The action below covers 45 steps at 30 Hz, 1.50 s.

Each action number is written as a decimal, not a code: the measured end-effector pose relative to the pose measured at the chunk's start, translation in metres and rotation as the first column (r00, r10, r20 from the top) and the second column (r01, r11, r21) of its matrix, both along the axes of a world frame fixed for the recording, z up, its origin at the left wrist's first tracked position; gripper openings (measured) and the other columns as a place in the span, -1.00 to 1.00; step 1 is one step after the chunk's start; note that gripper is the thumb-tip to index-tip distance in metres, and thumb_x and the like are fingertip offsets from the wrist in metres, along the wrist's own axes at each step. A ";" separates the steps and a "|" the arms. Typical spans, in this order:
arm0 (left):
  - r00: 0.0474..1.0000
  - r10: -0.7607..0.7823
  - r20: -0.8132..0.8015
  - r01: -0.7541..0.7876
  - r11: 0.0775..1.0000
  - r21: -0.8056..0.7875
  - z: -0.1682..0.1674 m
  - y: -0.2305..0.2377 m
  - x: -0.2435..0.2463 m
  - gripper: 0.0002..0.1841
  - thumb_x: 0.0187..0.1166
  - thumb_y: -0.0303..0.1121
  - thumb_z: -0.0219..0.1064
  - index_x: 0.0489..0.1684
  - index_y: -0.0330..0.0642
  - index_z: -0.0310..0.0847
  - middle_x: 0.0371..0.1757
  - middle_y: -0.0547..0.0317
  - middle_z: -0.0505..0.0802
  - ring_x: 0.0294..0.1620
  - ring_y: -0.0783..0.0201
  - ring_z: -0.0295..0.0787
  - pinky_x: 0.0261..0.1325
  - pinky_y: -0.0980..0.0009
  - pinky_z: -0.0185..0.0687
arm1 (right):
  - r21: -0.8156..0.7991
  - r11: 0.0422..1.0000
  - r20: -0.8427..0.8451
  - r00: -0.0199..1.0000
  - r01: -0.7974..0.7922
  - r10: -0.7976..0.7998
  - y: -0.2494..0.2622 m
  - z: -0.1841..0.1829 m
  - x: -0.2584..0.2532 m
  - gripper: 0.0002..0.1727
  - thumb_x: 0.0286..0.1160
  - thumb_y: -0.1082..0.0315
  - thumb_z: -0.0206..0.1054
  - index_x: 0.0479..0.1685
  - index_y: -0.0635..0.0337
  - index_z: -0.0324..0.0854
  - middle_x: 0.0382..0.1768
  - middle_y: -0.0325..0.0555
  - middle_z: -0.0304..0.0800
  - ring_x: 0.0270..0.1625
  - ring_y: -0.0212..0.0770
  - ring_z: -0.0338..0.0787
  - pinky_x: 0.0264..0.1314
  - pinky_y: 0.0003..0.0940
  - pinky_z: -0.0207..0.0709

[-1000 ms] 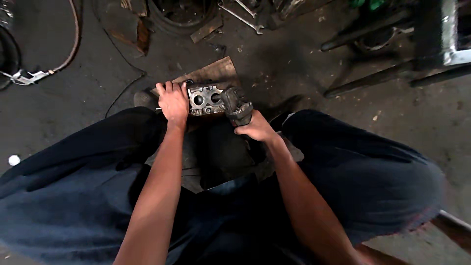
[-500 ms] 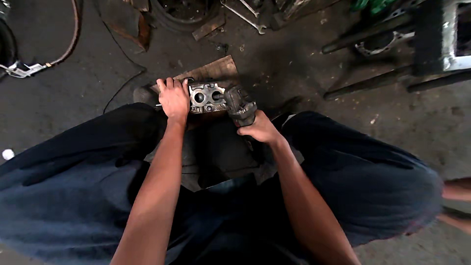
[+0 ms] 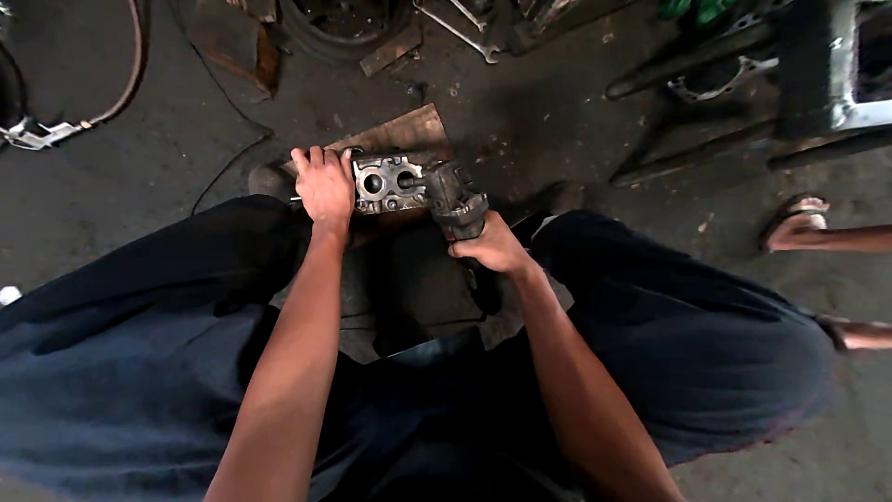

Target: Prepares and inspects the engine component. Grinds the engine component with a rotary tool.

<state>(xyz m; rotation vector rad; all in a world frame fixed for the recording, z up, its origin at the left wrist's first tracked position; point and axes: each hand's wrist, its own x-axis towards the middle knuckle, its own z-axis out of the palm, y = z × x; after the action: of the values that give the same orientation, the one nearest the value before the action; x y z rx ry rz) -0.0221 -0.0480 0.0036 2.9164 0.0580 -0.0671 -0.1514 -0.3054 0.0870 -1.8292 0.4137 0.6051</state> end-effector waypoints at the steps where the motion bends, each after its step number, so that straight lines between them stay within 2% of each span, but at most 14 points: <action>1: 1.000 -0.001 0.000 0.001 1.000 -0.004 0.000 0.000 0.000 -0.40 0.88 0.05 -0.06 0.02 -0.34 0.75 0.24 -0.22 0.77 0.51 -0.30 0.55 0.14 -0.20 0.68 | 0.007 1.000 0.003 1.000 0.016 -0.016 0.003 -0.001 0.000 -0.45 -0.20 0.49 0.70 -0.02 0.16 0.72 -0.23 -0.12 0.89 -0.18 -0.24 0.88 -0.12 -0.20 0.82; 4: 1.000 0.003 0.004 -0.003 1.000 -0.006 0.001 0.000 0.000 -0.40 0.87 0.06 -0.06 0.00 -0.33 0.75 0.24 -0.22 0.77 0.51 -0.31 0.54 0.14 -0.21 0.67 | 0.050 0.996 -0.005 0.997 0.073 -0.073 0.008 -0.007 -0.002 -0.44 -0.18 0.51 0.70 0.03 0.17 0.71 -0.18 -0.10 0.89 -0.13 -0.24 0.88 -0.07 -0.19 0.81; 7: 0.999 0.003 -0.037 -0.003 1.000 -0.020 0.005 -0.001 0.002 -0.38 0.88 0.06 -0.07 0.10 -0.36 0.74 0.32 -0.27 0.74 0.55 -0.37 0.50 0.14 -0.30 0.66 | 0.088 0.988 -0.015 0.992 0.130 -0.129 0.010 -0.013 -0.005 -0.40 -0.14 0.51 0.71 0.09 0.21 0.69 -0.12 -0.03 0.87 -0.08 -0.20 0.87 0.00 -0.14 0.80; 13: 1.000 0.008 -0.018 -0.008 1.000 0.009 0.002 -0.001 0.002 -0.38 0.88 0.07 -0.09 0.04 -0.34 0.73 0.28 -0.23 0.75 0.54 -0.33 0.51 0.13 -0.25 0.66 | 0.169 0.971 -0.007 0.986 0.167 -0.169 0.017 -0.028 -0.007 -0.44 -0.17 0.56 0.67 0.03 0.22 0.71 -0.16 -0.06 0.89 -0.11 -0.20 0.88 -0.03 -0.18 0.83; 18: 1.000 0.006 -0.026 -0.005 1.000 0.011 0.003 -0.001 0.002 -0.37 0.88 0.07 -0.09 0.05 -0.35 0.73 0.28 -0.23 0.75 0.54 -0.33 0.51 0.13 -0.25 0.65 | 0.129 0.983 0.012 0.991 0.131 -0.134 0.023 -0.031 -0.005 -0.48 -0.14 0.54 0.69 -0.01 0.19 0.74 -0.18 -0.09 0.88 -0.12 -0.24 0.87 -0.04 -0.19 0.80; 31: 1.000 0.000 0.011 0.000 1.000 0.007 0.001 -0.001 -0.002 -0.38 0.88 0.07 -0.08 -0.02 -0.37 0.73 0.22 -0.24 0.77 0.51 -0.32 0.54 0.10 -0.22 0.67 | 0.104 0.989 0.012 0.994 0.105 -0.107 0.036 -0.048 -0.003 -0.37 -0.15 0.51 0.71 0.13 0.20 0.68 -0.10 -0.07 0.89 -0.02 -0.22 0.88 0.08 -0.13 0.81; 36: 1.000 -0.003 -0.018 0.003 1.000 0.002 0.002 0.000 -0.001 -0.36 0.88 0.08 -0.10 0.02 -0.35 0.74 0.26 -0.25 0.76 0.54 -0.34 0.51 0.13 -0.26 0.66 | 0.133 0.986 0.024 0.994 0.103 -0.107 0.034 -0.048 -0.006 -0.36 -0.15 0.55 0.70 0.14 0.23 0.67 -0.10 -0.05 0.89 -0.02 -0.21 0.88 0.08 -0.12 0.82; 40: 1.000 -0.001 -0.005 0.001 1.000 0.016 0.001 0.001 -0.001 -0.36 0.88 0.08 -0.11 -0.01 -0.35 0.74 0.24 -0.25 0.76 0.53 -0.33 0.52 0.10 -0.24 0.67 | 0.147 0.984 0.012 0.995 0.096 -0.099 0.020 -0.037 -0.008 -0.47 -0.15 0.55 0.67 0.02 0.19 0.75 -0.14 -0.08 0.89 -0.09 -0.22 0.88 0.00 -0.14 0.81; 45: 1.000 0.011 -0.018 -0.011 1.000 0.013 0.002 0.000 0.002 -0.37 0.88 0.07 -0.09 -0.01 -0.35 0.74 0.26 -0.23 0.76 0.54 -0.32 0.52 0.10 -0.23 0.67 | 0.186 0.972 -0.029 0.989 0.146 -0.143 0.009 -0.022 -0.015 -0.49 -0.13 0.58 0.66 0.00 0.24 0.72 -0.18 -0.04 0.88 -0.14 -0.20 0.88 -0.05 -0.18 0.81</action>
<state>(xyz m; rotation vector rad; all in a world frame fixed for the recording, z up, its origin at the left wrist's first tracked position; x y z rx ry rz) -0.0206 -0.0480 0.0052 2.9287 0.0774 -0.0921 -0.1666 -0.2964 0.0648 -1.6004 0.4799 0.5392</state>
